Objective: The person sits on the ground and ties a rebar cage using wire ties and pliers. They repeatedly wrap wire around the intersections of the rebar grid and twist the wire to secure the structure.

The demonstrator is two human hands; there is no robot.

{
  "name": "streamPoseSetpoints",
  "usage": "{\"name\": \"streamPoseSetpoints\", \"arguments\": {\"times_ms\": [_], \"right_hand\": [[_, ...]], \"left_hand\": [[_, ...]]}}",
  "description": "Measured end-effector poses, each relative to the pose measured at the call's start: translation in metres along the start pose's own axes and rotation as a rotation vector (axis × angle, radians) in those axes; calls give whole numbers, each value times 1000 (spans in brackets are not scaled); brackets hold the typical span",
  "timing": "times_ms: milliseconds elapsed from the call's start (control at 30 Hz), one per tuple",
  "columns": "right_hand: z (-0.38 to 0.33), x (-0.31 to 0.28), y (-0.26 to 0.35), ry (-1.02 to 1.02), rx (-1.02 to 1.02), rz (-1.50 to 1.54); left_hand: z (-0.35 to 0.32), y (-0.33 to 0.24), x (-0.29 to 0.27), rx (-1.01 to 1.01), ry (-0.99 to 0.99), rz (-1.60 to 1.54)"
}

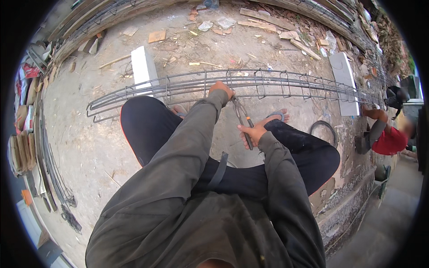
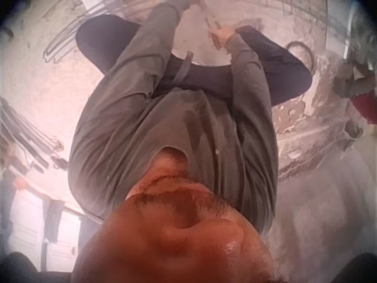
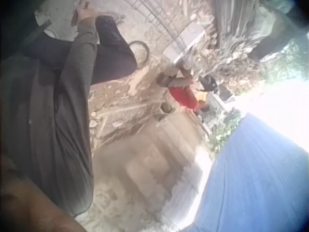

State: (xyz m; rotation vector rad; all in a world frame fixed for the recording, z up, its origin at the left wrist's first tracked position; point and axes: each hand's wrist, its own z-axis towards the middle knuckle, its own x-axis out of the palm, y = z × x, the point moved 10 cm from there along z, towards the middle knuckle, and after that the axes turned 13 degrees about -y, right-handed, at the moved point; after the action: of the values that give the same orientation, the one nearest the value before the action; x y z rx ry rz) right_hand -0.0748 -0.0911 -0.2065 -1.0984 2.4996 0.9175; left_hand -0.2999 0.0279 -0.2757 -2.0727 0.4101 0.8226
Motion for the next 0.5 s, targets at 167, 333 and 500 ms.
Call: {"name": "streamPoseSetpoints", "arguments": {"times_ms": [167,333,500], "right_hand": [[-48,-55,53,-680,-384,-670],[-81,-39,84,-996,-894,-957],[-39,-34,54,-980,-729,-1027]], "left_hand": [[-4,-7,-2,4,46,59],[-6,-11,-4,28,57,45],[-13,-17,-9,54,44,65]]}}
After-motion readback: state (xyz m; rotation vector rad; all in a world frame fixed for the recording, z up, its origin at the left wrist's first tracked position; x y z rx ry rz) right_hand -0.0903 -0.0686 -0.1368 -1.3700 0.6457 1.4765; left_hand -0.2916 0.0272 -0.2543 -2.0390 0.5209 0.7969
